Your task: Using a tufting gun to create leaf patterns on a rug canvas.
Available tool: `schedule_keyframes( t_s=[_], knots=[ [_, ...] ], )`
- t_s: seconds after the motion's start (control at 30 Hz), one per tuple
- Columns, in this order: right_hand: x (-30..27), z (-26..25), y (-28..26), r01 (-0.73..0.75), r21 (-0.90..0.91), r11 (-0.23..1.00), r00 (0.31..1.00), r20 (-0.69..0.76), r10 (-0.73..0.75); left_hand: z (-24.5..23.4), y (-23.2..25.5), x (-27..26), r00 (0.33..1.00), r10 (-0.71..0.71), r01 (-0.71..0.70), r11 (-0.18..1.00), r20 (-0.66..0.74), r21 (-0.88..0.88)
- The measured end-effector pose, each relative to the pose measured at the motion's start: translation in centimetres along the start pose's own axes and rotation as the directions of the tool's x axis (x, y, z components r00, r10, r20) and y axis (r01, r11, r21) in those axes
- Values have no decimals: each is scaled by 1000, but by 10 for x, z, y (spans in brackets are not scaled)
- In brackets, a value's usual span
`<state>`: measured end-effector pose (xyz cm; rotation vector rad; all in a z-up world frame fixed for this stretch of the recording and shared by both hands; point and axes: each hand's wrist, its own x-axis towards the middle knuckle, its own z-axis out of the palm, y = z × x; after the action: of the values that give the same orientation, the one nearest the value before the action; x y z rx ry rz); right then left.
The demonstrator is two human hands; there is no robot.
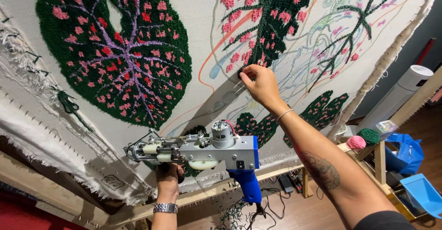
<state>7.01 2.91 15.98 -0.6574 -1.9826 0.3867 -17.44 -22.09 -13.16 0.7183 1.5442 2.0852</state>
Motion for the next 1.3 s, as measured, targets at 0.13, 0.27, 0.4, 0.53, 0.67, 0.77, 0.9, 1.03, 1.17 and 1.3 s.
schedule_keyframes(
  t_s=[0.13, 0.27, 0.4, 0.53, 0.67, 0.77, 0.9, 1.03, 1.17, 1.3],
  knots=[
    [-3, 2, 7, -16, 32, 999, 1000, -17, 16, -3, -7, 1, 999, -43, 42, 997, -7, -71],
    [-11, 6, 33, -22, 165, 986, 999, -41, 29, -6, -14, 0, 1000, 0, 0, 1000, 26, -18],
    [-11, 6, 32, 15, 283, 959, 999, -31, -6, -7, -30, 7, 998, -56, 59, 989, 24, -133],
    [-10, 7, 11, -9, 249, 968, 999, -35, 18, -4, -18, 0, 999, -8, 16, 989, 54, -145],
    [-9, 13, 10, -21, 123, 992, 998, -58, 28, 3, 0, -10, 997, 1, 7, 994, 72, -105],
    [-12, 15, 9, -55, 58, 997, 998, -37, 57, 0, -7, -10, 993, 58, -52, 997, 99, -60],
    [-19, 13, 23, -99, 134, 986, 983, 167, 76, -6, -26, -6, 990, -60, 72, 993, 126, -92],
    [-32, -1, 35, -110, 251, 962, 927, 375, 8, -1, -14, -7, 986, 68, -74, 997, 152, 32],
    [-62, -16, 53, -231, 268, 935, 834, 549, 48, 12, -12, -4, 976, 160, -173, 982, 146, 79],
    [-108, -49, 38, -516, 371, 772, 683, 722, 109, 37, 0, -1, 993, -24, 38, 992, 112, -116]
  ],
)
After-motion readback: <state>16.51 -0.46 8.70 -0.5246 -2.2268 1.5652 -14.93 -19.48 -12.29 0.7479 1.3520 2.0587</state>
